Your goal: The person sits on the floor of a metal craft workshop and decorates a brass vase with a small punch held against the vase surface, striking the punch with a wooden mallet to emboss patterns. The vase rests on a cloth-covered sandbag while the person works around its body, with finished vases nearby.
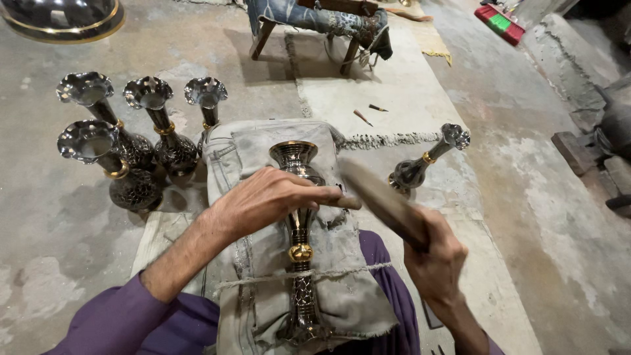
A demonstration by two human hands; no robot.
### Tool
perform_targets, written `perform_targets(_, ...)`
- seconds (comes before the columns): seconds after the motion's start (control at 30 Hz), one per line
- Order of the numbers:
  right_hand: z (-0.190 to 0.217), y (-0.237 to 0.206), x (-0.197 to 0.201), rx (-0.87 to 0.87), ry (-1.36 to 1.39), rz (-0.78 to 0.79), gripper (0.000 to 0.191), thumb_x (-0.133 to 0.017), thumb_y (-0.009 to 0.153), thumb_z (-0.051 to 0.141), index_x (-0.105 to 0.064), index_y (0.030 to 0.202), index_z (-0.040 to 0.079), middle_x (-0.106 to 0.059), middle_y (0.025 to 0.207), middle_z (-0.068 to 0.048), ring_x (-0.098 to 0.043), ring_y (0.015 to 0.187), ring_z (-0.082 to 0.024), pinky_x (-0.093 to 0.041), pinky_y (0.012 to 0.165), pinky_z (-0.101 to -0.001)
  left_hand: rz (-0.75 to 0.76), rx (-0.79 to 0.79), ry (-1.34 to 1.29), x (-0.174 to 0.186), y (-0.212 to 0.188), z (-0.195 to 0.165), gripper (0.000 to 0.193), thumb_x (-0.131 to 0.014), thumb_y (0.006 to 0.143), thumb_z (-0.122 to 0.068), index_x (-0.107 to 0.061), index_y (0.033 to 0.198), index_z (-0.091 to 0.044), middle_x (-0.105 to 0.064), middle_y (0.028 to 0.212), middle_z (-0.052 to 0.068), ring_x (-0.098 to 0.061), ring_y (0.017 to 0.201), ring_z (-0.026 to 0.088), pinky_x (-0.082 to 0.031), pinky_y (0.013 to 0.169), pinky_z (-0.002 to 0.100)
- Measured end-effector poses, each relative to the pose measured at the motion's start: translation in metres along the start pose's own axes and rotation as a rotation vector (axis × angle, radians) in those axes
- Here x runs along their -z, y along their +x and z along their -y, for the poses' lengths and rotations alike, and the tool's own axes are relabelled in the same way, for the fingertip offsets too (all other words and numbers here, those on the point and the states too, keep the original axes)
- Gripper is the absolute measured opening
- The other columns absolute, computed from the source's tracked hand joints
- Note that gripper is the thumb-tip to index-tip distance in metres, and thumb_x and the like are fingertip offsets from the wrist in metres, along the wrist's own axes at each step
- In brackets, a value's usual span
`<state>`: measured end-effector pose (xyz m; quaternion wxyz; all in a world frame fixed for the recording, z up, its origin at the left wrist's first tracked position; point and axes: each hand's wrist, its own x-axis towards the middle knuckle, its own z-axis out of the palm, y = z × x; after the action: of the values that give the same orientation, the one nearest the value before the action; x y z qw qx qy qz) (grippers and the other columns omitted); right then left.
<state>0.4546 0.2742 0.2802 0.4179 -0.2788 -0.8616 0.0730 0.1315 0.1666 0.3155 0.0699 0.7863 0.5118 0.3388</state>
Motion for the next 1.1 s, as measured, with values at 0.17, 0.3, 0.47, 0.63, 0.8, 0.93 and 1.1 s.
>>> perform_targets(0.17, 0.001, -0.011, -0.009, -0.077, 0.099, -0.052, 0.038, -0.071, 0.087, -0.004, -0.060, 0.121, 0.006, -0.071, 0.094, -0.013, -0.067, 0.074, -0.019, -0.053, 0.060, -0.0314, 0.058, -0.050, 0.092, 0.001, 0.003, -0.002, 0.070, -0.060, 0.088, 0.004, -0.056, 0.144, -0.037, -0.079, 0.094, 0.000, -0.075, 0.072, 0.018, -0.062, 0.063, 0.036)
perform_targets(0.3, 0.002, -0.014, -0.012, 0.075, 0.080, -0.144, 0.033, -0.069, 0.090, -0.006, -0.061, 0.120, 0.007, -0.069, 0.099, -0.015, -0.069, 0.084, -0.022, -0.057, 0.074, -0.0359, 0.024, -0.149, 0.132, 0.002, 0.002, 0.001, 0.069, -0.062, 0.087, 0.003, -0.055, 0.144, -0.034, -0.078, 0.096, 0.001, -0.073, 0.074, 0.022, -0.060, 0.060, 0.039)
perform_targets(0.47, -0.004, -0.013, -0.014, 0.105, -0.073, -0.070, 0.034, -0.073, 0.085, -0.006, -0.060, 0.114, 0.007, -0.071, 0.090, -0.011, -0.069, 0.071, -0.024, -0.055, 0.062, -0.0351, 0.035, -0.118, 0.107, 0.002, -0.001, 0.002, 0.069, -0.061, 0.087, 0.006, -0.059, 0.142, -0.035, -0.078, 0.099, 0.003, -0.073, 0.071, 0.020, -0.060, 0.061, 0.037)
perform_targets(0.63, -0.010, -0.008, -0.011, 0.175, -0.061, 0.017, 0.045, -0.068, 0.077, -0.014, -0.059, 0.117, 0.005, -0.071, 0.099, -0.016, -0.073, 0.079, -0.030, -0.057, 0.066, -0.0352, 0.004, -0.160, 0.103, 0.002, -0.007, 0.003, 0.070, -0.063, 0.080, 0.004, -0.061, 0.140, -0.031, -0.079, 0.102, 0.003, -0.073, 0.077, 0.022, -0.059, 0.061, 0.037)
perform_targets(0.8, -0.009, 0.000, -0.008, 0.140, 0.065, -0.042, 0.046, -0.076, 0.085, -0.005, -0.053, 0.124, 0.006, -0.069, 0.096, -0.013, -0.070, 0.074, -0.024, -0.057, 0.066, -0.0343, -0.088, -0.109, -0.014, -0.008, -0.012, 0.012, 0.049, -0.069, 0.090, -0.011, -0.065, 0.137, -0.027, -0.080, 0.101, 0.003, -0.075, 0.078, 0.019, -0.062, 0.064, 0.038)
perform_targets(0.93, -0.005, 0.014, 0.006, 0.158, -0.294, 0.019, 0.047, -0.075, 0.084, -0.001, -0.058, 0.127, 0.011, -0.073, 0.099, -0.017, -0.071, 0.081, -0.033, -0.057, 0.066, -0.0413, -0.182, -0.019, -0.104, -0.022, -0.018, 0.016, 0.038, -0.064, 0.096, -0.014, -0.067, 0.132, -0.026, -0.079, 0.113, 0.000, -0.078, 0.083, 0.014, -0.067, 0.074, 0.033)
perform_targets(1.1, 0.004, 0.054, 0.025, 0.130, -0.166, 0.246, 0.045, -0.073, 0.091, 0.006, -0.059, 0.130, 0.020, -0.076, 0.101, -0.009, -0.073, 0.070, -0.020, -0.061, 0.058, -0.0334, -0.309, 0.051, -0.122, -0.030, -0.028, 0.014, 0.038, -0.066, 0.094, -0.019, -0.068, 0.131, -0.023, -0.081, 0.111, -0.002, -0.079, 0.083, 0.015, -0.066, 0.078, 0.035)
